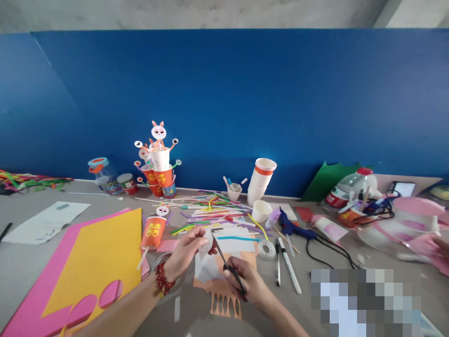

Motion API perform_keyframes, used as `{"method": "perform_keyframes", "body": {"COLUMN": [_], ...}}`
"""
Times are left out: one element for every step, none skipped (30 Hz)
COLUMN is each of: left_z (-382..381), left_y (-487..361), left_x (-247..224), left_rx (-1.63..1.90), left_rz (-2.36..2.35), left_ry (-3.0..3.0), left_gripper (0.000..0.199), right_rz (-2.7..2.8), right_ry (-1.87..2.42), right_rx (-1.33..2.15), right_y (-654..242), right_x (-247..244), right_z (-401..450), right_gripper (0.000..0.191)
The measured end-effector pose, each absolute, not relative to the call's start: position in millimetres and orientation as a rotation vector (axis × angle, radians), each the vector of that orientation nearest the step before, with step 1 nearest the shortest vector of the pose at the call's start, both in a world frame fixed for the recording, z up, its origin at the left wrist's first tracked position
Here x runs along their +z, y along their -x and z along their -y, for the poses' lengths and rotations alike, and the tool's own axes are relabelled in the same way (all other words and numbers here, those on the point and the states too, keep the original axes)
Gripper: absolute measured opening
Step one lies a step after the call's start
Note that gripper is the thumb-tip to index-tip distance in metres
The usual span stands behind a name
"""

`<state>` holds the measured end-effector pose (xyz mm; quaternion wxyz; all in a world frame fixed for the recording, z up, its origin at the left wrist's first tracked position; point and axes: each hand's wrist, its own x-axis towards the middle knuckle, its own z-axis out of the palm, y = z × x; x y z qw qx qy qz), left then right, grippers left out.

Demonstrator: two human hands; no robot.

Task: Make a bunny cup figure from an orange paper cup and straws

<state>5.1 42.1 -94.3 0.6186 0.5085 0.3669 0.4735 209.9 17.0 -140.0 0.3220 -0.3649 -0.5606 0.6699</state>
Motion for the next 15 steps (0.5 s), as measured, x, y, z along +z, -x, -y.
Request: {"method": "perform_keyframes", "body": {"left_z": [-42.5,-42.8,-42.9,-42.9,-42.9,-42.7,-42.4,-42.0,-41.6,-41.2,-40.8,-40.5,-40.3,-40.2,-40.2], "left_y": [-5.9,-6.4,-6.8,-6.9,-6.7,-6.4,-5.9,-5.4,-4.8,-4.2,-3.6,-3.2,-3.0,-2.9,-3.0], "left_x": [-96.0,-97.7,-99.4,-100.9,-101.8,-102.2,-102.0,-101.2,-99.9,-98.1,-96.1,-94.1,-92.2,-90.6,-89.5], "left_rx": [1.088,1.088,1.088,1.089,1.091,1.093,1.096,1.095,1.090,1.084,1.081,1.082,1.083,1.086,1.088], "left_rz": [-0.854,-0.863,-0.869,-0.870,-0.866,-0.859,-0.851,-0.847,-0.851,-0.862,-0.877,-0.892,-0.906,-0.914,-0.918], "left_ry": [-1.159,-1.153,-1.153,-1.157,-1.165,-1.173,-1.178,-1.179,-1.181,-1.186,-1.194,-1.206,-1.220,-1.229,-1.230], "left_gripper": [0.009,0.009,0.010,0.011,0.012,0.012,0.012,0.012,0.013,0.013,0.014,0.015,0.016,0.017,0.016], "right_rz": [1.466,1.464,1.468,1.477,1.484,1.489,1.493,1.494,1.492,1.490,1.492,1.499,1.507,1.515,1.521], "right_ry": [0.961,0.971,0.986,1.002,1.014,1.023,1.025,1.022,1.017,1.009,1.003,1.000,1.001,1.007,1.017], "right_rx": [1.756,1.752,1.749,1.746,1.745,1.743,1.741,1.741,1.743,1.746,1.749,1.749,1.745,1.740,1.735], "right_y": [-210.4,-210.8,-211.3,-211.7,-212.2,-212.6,-213.0,-213.4,-213.8,-214.2,-214.7,-215.2,-215.8,-216.2,-216.6], "right_x": [-140.8,-141.8,-143.1,-144.5,-145.9,-147.0,-147.9,-148.4,-148.5,-148.4,-148.0,-147.7,-147.5,-147.6,-147.9], "right_z": [-16.9,-16.9,-17.0,-17.2,-17.6,-17.9,-18.2,-18.4,-18.5,-18.5,-18.5,-18.5,-18.6,-18.7,-18.9], "right_gripper": [0.055,0.054,0.054,0.054,0.054,0.055,0.055,0.055,0.055,0.054,0.054,0.053,0.053,0.053,0.054]}}
